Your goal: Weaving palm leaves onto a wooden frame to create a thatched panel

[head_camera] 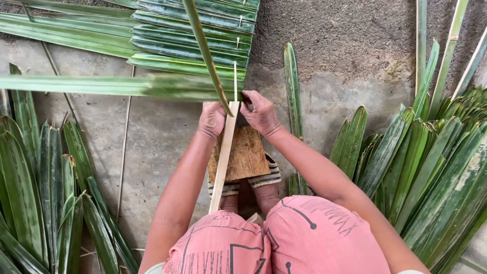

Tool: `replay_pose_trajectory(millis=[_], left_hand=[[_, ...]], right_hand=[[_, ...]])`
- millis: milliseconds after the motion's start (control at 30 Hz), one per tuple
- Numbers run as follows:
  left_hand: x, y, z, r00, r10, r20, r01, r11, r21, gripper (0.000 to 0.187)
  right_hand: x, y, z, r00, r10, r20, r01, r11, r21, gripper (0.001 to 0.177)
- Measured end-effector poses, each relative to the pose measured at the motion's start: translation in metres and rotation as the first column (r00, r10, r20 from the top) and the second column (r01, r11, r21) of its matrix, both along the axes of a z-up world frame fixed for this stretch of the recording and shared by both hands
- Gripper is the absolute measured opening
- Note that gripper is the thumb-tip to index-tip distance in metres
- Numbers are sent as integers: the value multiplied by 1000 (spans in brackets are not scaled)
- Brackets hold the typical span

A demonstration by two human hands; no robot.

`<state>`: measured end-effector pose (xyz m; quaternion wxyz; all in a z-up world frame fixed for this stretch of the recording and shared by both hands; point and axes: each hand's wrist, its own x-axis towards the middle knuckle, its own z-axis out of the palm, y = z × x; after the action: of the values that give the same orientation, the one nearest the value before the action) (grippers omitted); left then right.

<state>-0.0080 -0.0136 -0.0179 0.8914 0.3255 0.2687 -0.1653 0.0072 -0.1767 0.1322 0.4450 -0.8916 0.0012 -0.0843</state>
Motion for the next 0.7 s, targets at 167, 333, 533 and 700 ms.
replay_pose_trajectory(millis=[167, 333, 533, 700], left_hand=[[-16, 13, -4, 995, -99, -35, 99, 995, 19, 69], [14, -2, 64, 991, -132, 29, 129, 986, 102, 69], [43, -6, 122, 963, -4, -270, -7, 999, -40, 29], [54, -18, 168, 950, 132, -284, -86, 982, 168, 34]], right_hand=[[2, -1, -3, 993, 54, 109, -42, 993, -113, 40], [9, -4, 10, 977, 143, 161, -104, 967, -231, 48], [16, -5, 16, 954, 246, 172, -168, 912, -375, 46], [13, -4, 21, 953, 225, 201, -138, 918, -373, 42]])
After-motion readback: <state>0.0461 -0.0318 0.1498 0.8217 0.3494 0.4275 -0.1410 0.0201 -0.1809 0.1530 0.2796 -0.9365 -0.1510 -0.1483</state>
